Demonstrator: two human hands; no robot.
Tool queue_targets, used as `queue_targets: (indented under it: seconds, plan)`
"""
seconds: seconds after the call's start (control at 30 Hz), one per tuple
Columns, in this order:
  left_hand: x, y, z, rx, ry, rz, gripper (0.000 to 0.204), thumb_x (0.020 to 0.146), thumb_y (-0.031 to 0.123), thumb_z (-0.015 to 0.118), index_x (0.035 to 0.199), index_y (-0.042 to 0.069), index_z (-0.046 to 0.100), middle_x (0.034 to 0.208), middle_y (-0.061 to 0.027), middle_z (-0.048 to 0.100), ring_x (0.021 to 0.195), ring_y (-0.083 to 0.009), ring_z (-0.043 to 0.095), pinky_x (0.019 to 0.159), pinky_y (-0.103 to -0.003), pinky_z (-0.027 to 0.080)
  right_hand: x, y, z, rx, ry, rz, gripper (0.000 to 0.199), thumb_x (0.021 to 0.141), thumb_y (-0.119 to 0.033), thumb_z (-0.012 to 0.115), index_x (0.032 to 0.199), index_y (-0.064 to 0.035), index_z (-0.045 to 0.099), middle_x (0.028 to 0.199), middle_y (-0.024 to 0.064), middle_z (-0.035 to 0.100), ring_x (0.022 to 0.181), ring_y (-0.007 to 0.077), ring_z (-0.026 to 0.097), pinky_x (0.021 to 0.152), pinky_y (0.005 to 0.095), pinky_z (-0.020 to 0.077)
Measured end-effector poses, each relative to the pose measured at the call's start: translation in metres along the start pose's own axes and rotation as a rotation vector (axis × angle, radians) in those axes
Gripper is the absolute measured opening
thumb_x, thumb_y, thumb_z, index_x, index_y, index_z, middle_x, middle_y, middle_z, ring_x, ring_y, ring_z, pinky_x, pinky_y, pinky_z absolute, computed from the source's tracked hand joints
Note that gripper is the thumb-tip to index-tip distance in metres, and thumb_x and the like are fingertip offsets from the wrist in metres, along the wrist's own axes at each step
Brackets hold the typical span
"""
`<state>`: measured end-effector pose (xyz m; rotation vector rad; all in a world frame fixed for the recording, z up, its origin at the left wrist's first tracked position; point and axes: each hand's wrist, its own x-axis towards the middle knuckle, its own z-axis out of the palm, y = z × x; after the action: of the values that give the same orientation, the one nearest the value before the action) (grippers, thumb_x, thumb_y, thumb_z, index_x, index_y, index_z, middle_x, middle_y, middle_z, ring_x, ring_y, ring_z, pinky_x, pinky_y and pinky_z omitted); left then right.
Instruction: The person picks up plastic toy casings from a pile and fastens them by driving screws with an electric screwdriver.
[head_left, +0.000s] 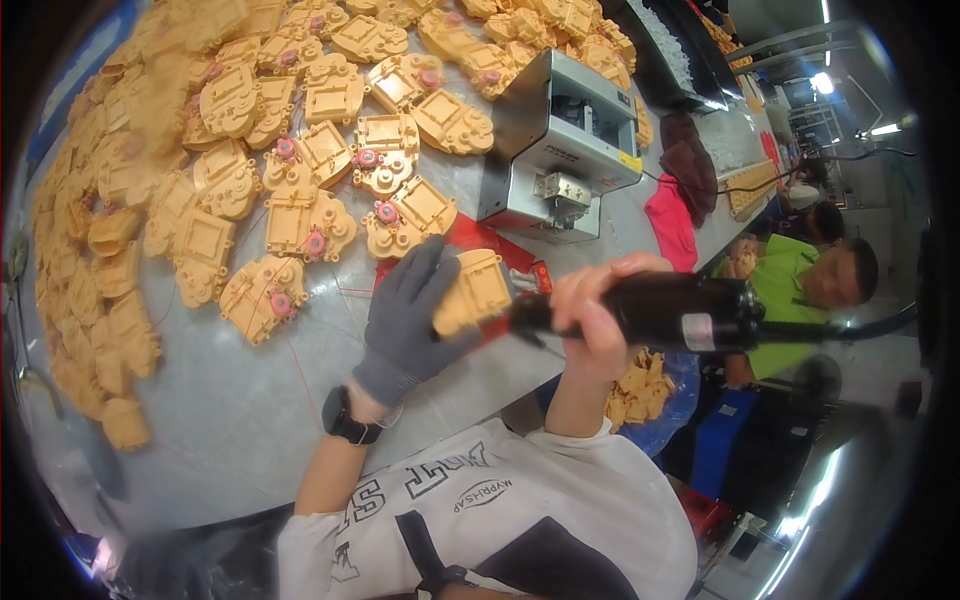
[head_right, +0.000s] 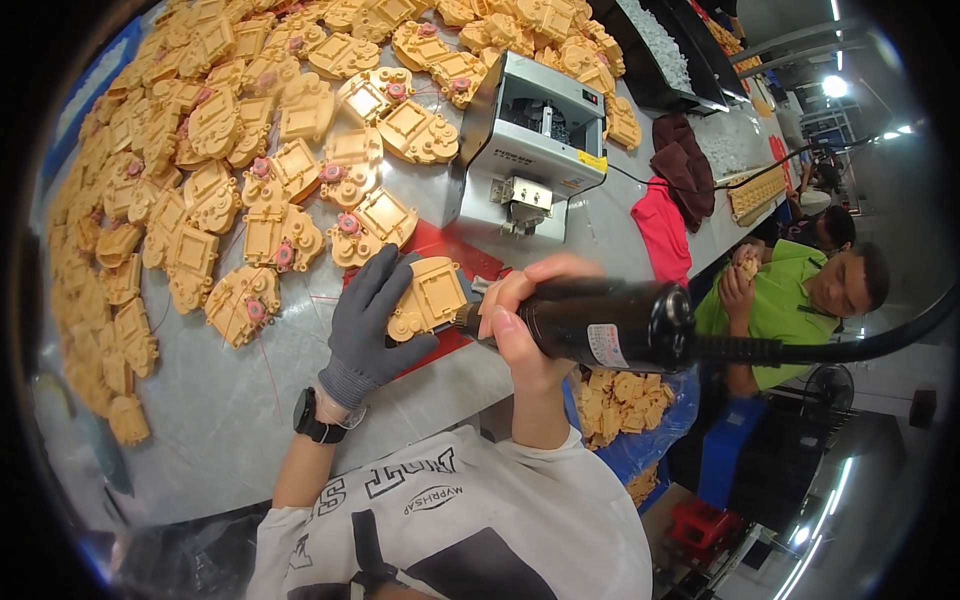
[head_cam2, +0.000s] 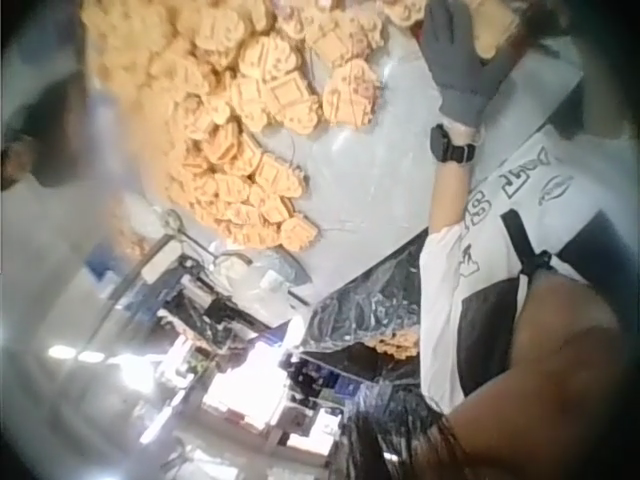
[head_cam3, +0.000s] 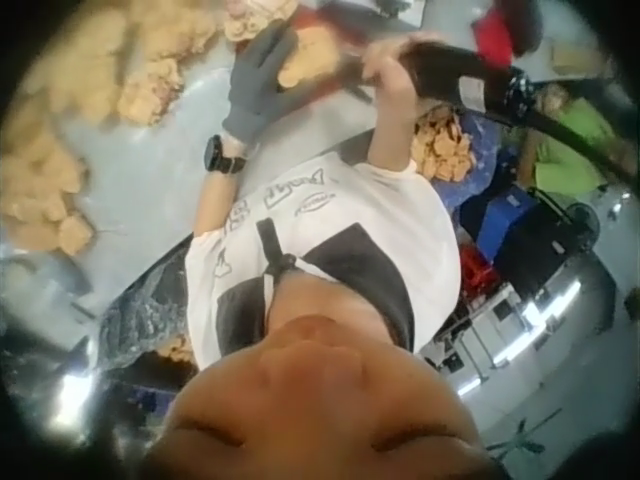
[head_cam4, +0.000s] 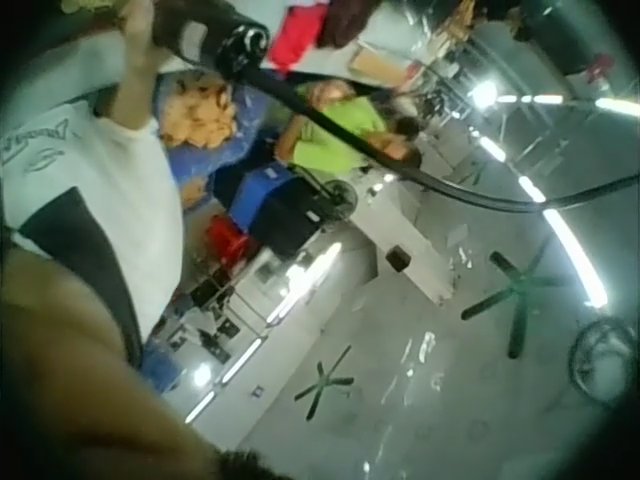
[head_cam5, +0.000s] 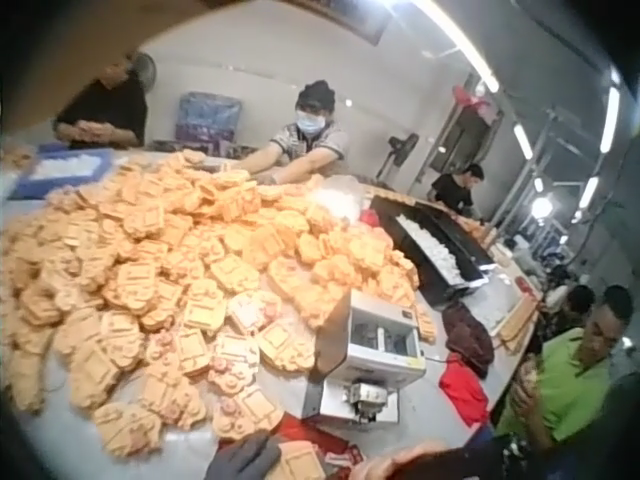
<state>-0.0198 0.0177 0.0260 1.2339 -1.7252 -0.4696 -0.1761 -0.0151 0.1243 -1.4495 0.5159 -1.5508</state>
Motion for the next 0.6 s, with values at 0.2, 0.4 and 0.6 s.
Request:
queue_targets:
  seconds: [0.2,0.4,0.6]
  plan:
    - [0.007,-0.018,-0.001,0.006,-0.021,-0.033,0.073,0.059,0.030,0.074,0.121,0.005,0.046,0.127,-0.0198,0.042,0.113,-0.0365,0.044,0.092,-0.042,0.037,0.010,0.016,0.005,-0.007,0.025,0.058,0.038,0.070,0.005,0.053,0.102,-0.0040,0.035,0.060,0.0050,0.045,0.048,0.0126,0.043,0.047,0.0265,0.0406]
    - [0.020,-0.037,-0.005,0.000,-0.044,-0.084,0.071,0.059,0.031,0.074,0.120,0.005,0.047,0.127,-0.0196,0.041,0.114,-0.0370,0.043,0.092,-0.042,0.037,0.023,0.036,0.013,-0.112,0.016,0.082,0.038,0.070,-0.002,0.052,0.102,-0.0056,0.033,0.061,0.0064,0.046,0.047,0.0159,0.045,0.050,0.0296,0.0399]
    - [0.020,-0.041,-0.004,0.000,-0.044,-0.089,0.070,0.059,0.032,0.074,0.118,0.005,0.048,0.127,-0.0202,0.042,0.113,-0.0382,0.043,0.091,-0.043,0.038,0.025,0.044,0.015,-0.112,0.086,0.146,0.035,0.070,-0.002,0.053,0.100,-0.0063,0.034,0.061,0.0062,0.046,0.048,0.0156,0.046,0.050,0.0292,0.0402]
